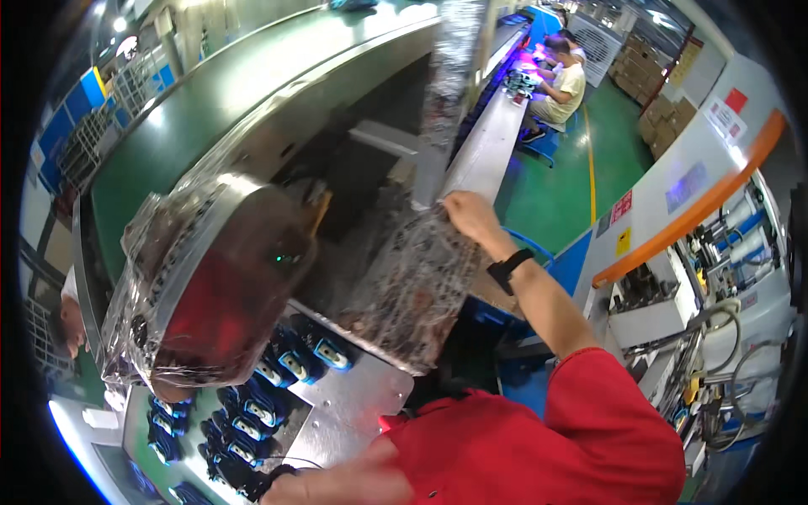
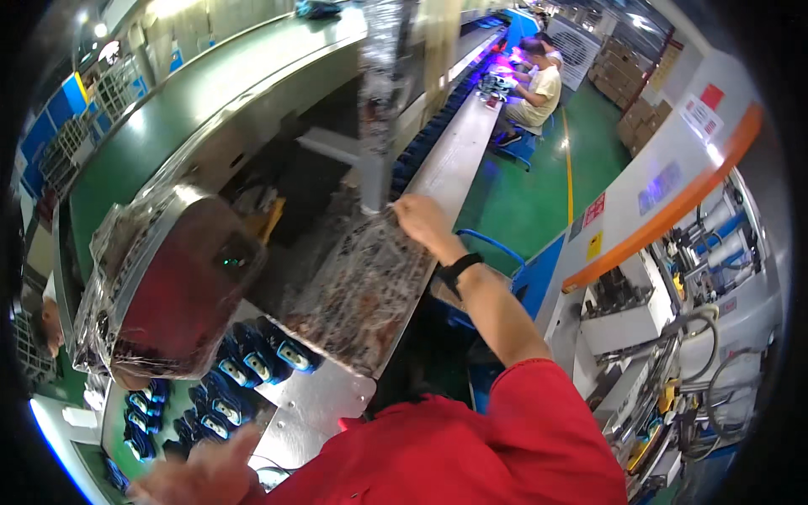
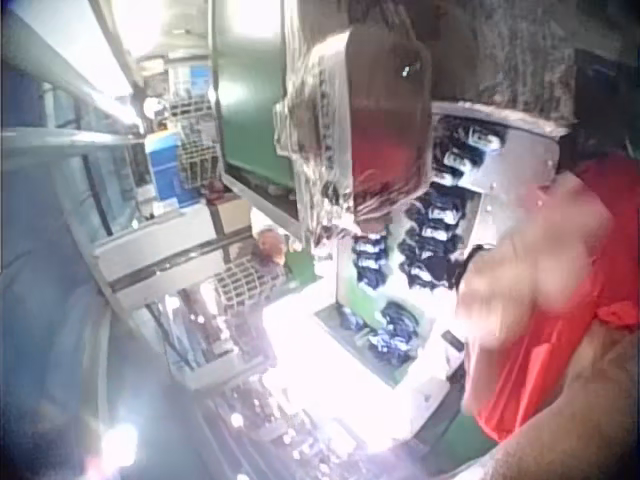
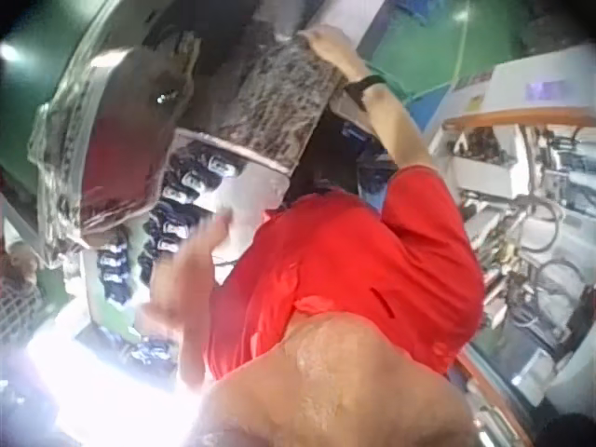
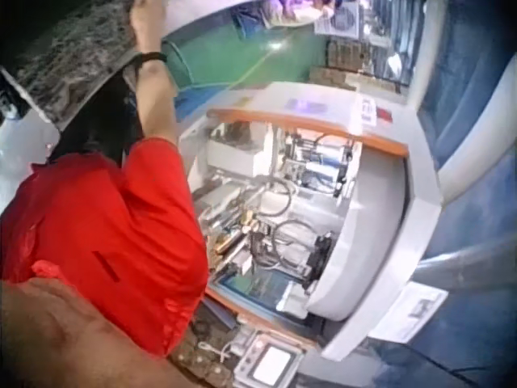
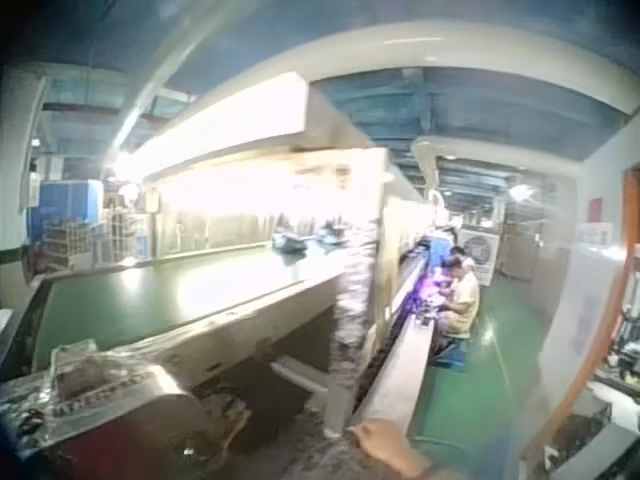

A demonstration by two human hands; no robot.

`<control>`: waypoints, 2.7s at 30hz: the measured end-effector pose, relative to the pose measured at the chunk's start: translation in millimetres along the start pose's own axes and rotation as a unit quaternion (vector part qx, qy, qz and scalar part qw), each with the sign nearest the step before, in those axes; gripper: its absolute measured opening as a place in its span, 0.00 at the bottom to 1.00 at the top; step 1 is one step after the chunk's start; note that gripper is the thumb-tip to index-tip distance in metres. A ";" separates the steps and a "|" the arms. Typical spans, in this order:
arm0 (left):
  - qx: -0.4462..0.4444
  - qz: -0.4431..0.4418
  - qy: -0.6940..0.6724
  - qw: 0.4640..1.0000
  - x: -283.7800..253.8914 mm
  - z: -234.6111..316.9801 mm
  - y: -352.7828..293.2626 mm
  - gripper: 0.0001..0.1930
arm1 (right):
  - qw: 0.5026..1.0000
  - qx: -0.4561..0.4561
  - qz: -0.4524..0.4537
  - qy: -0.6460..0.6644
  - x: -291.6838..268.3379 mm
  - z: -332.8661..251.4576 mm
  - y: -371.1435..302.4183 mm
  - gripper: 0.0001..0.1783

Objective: Placing shoe uppers into a machine for lasting and moving them to a conveyor.

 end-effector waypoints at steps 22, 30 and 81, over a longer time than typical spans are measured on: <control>-0.661 0.269 0.454 0.534 133.1 -84.5 -62.1 0.48 | 0.994 -0.090 0.026 0.061 -18.8 13.1 -13.7 0.20; -0.556 0.216 0.382 0.706 156.8 -134.0 13.1 0.48 | 0.993 -0.113 -0.003 0.035 -19.9 12.5 -17.3 0.17; -0.058 0.016 0.106 0.992 225.0 -125.2 174.8 0.45 | 0.990 -0.139 0.003 -0.017 -19.4 13.9 -8.2 0.21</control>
Point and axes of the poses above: each hand's wrist, its own y-axis towards the middle knuckle, its own x-axis out of the palm, z = x × y, the point moved 3 cm from there along y, towards the middle knuckle
